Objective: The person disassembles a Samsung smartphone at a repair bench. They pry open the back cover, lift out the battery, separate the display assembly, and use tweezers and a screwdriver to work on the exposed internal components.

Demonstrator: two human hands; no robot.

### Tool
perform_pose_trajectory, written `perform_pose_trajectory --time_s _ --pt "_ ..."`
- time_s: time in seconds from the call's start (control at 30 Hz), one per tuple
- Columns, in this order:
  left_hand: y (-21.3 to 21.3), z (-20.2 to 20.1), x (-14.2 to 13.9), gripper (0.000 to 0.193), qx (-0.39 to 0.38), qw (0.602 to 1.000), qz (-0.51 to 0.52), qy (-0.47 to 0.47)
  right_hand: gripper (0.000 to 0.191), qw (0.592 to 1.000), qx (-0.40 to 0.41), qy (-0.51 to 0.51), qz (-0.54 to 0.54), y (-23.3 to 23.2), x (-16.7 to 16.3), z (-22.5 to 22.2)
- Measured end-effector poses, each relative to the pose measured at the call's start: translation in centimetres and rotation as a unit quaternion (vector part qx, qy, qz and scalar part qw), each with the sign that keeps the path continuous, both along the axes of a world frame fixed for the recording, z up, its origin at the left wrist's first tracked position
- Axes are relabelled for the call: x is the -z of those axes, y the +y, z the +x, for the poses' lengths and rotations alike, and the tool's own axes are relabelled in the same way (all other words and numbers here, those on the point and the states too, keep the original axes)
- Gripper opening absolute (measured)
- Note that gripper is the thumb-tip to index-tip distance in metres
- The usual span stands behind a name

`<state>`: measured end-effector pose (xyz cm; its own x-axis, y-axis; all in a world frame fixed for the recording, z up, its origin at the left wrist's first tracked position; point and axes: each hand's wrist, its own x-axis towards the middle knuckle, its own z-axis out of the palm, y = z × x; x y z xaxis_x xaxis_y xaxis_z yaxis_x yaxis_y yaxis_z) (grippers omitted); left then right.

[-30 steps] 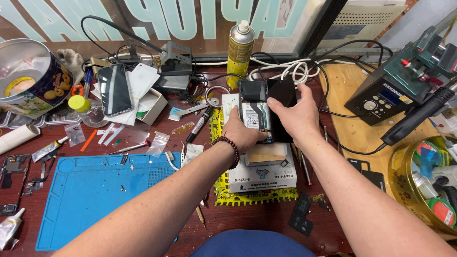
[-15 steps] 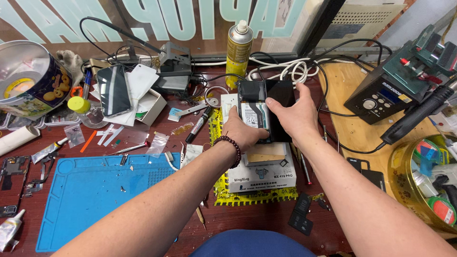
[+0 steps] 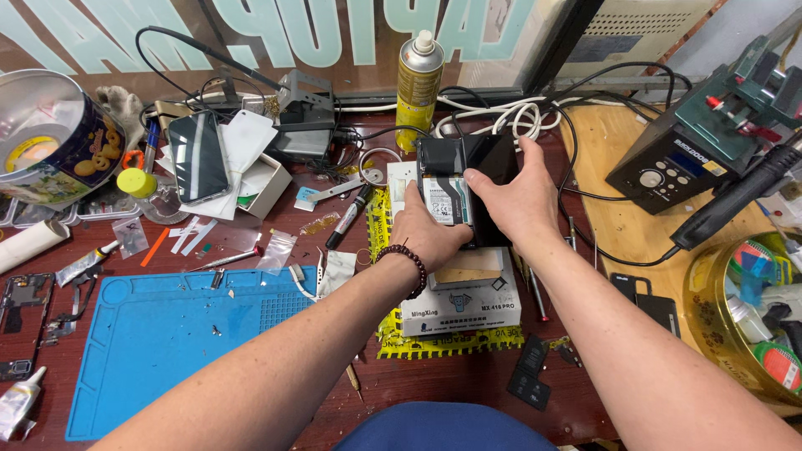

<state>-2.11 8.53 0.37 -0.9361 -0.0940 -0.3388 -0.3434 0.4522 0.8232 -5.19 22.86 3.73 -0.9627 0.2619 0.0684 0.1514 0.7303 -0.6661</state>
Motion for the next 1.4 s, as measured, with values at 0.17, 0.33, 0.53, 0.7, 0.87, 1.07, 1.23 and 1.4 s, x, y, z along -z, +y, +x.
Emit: perform_pose_trajectory --time_s 0.17,0.33,0.53,0.7,0.87,1.07,1.23,1.4 --pt "-0.1 -0.2 1.0 0.121 -0.003 1.0 0.005 0.02 0.094 1.0 -0.007 0.01 0.002 -0.1 -0.1 0.0" --pt "-0.7 -0.2 1.8 0.108 0.002 0.997 0.07 0.018 0.094 1.0 -0.008 -0.002 -0.002 0.1 -0.1 -0.1" --pt "-0.5 -0.3 0.6 0.112 -0.038 0.995 0.079 -0.043 0.097 1.0 -0.021 0.011 0.016 0.3 0.1 -0.3" --pt "-0.4 -0.2 -0.2 0.114 -0.038 0.995 0.073 -0.054 0.096 1.0 -0.013 0.014 0.004 0.4 0.2 -0.2" --pt "-0.4 -0.3 -0.2 0.118 -0.033 0.995 0.063 -0.065 0.096 1.0 -0.009 0.016 0.01 0.4 0.2 -0.2" --pt "-0.2 -0.2 0.0 0.114 -0.018 0.998 0.046 -0.035 0.097 1.0 -0.004 0.016 0.018 0.1 -0.1 0.0" --pt "-0.3 -0.1 -0.1 0.116 -0.021 0.998 0.056 -0.034 0.096 1.0 0.004 -0.004 0.023 -0.2 -0.5 0.0" --pt "-0.2 -0.1 0.0 0.116 -0.022 0.999 0.031 -0.025 0.096 1.0 -0.005 0.007 0.03 -0.2 -0.5 0.0"
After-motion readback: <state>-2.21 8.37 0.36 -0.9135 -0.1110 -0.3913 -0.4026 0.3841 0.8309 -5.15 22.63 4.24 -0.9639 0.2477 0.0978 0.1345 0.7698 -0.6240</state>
